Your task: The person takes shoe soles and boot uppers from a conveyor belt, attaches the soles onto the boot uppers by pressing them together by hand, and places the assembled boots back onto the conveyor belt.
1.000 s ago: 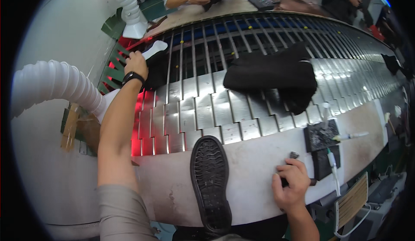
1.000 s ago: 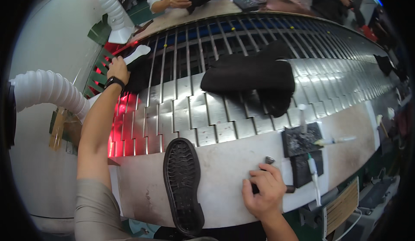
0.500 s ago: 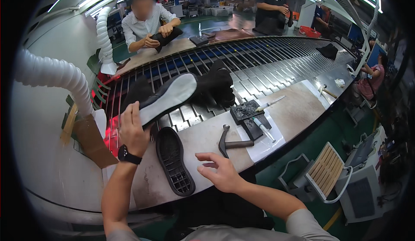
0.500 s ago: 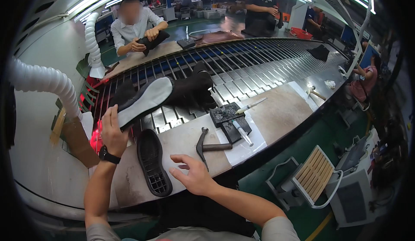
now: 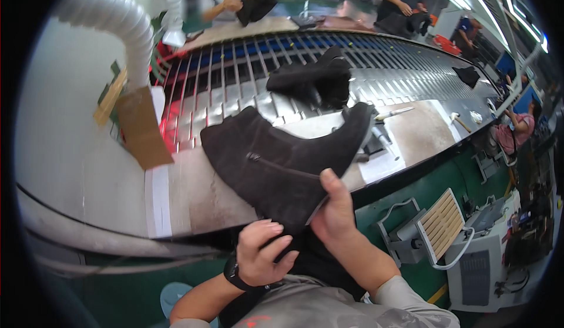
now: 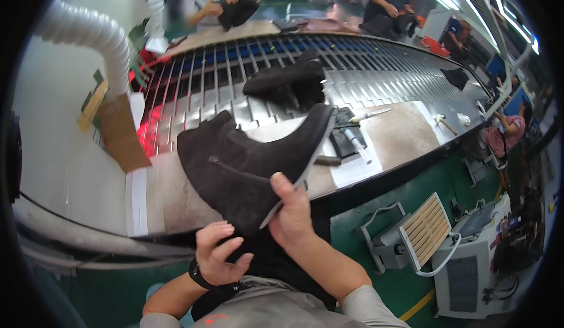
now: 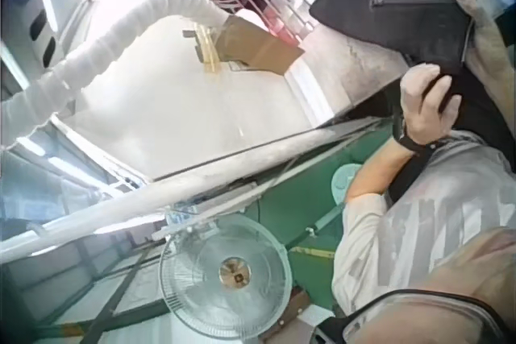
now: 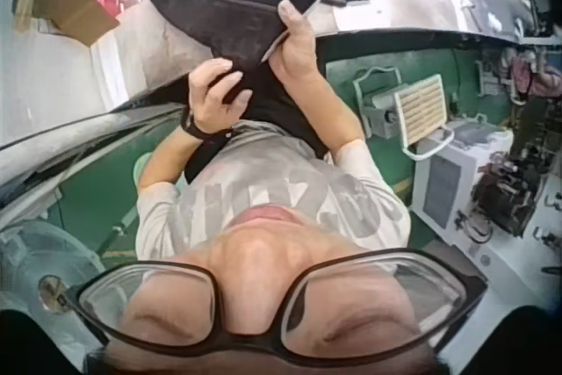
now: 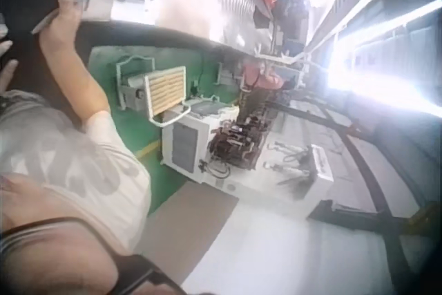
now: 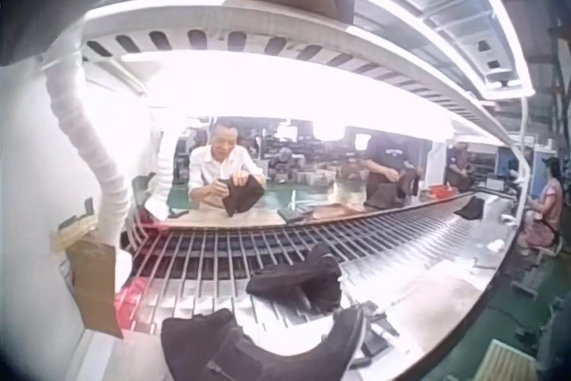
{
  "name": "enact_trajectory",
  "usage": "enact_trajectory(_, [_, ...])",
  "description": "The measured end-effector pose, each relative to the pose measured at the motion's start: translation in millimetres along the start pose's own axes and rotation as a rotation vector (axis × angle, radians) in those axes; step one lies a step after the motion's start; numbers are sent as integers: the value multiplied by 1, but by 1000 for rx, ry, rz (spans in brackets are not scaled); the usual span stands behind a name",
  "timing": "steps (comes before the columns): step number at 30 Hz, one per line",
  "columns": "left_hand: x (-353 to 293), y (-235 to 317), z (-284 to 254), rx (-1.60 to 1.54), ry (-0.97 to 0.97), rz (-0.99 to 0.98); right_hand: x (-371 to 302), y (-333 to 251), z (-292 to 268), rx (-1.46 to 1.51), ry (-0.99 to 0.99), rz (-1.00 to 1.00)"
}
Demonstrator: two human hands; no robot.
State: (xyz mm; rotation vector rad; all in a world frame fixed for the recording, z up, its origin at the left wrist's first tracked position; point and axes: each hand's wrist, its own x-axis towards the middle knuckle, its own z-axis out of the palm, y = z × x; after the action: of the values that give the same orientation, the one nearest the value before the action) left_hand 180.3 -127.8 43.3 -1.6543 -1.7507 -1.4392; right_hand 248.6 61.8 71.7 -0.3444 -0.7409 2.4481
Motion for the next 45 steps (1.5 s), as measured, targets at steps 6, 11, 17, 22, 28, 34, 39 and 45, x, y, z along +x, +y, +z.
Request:
enact_trajectory(6, [-23, -65, -18, -1424, 349, -1102, -29, -10, 2, -109, -39, 53])
enact_trajectory(11, [7, -91, -42, -1229, 554, -1119, -50, 3, -18, -76, -96, 115])
enact_trajectory(17, [15, -87, -88, -1459, 790, -738, -33, 10, -33, -2, -167, 308])
enact_trajectory(22, [55, -62, -95, -1354, 709, -480, -14, 19, -28, 78, -158, 407])
enact_trajectory(28, [82, -44, -76, -1429, 446, -331, -58, 5, -30, -78, -26, 307])
enact_trajectory(34, [114, 6, -42, -1476, 239, -307, -80, -4, -50, -41, 48, 305])
enact_trajectory(39, [184, 41, 37, -830, -200, -149, -93, 1, -92, -20, 41, 222])
enact_trajectory(45, [153, 105, 114, -725, -669, -47, -122, 4, -173, 101, 77, 273])
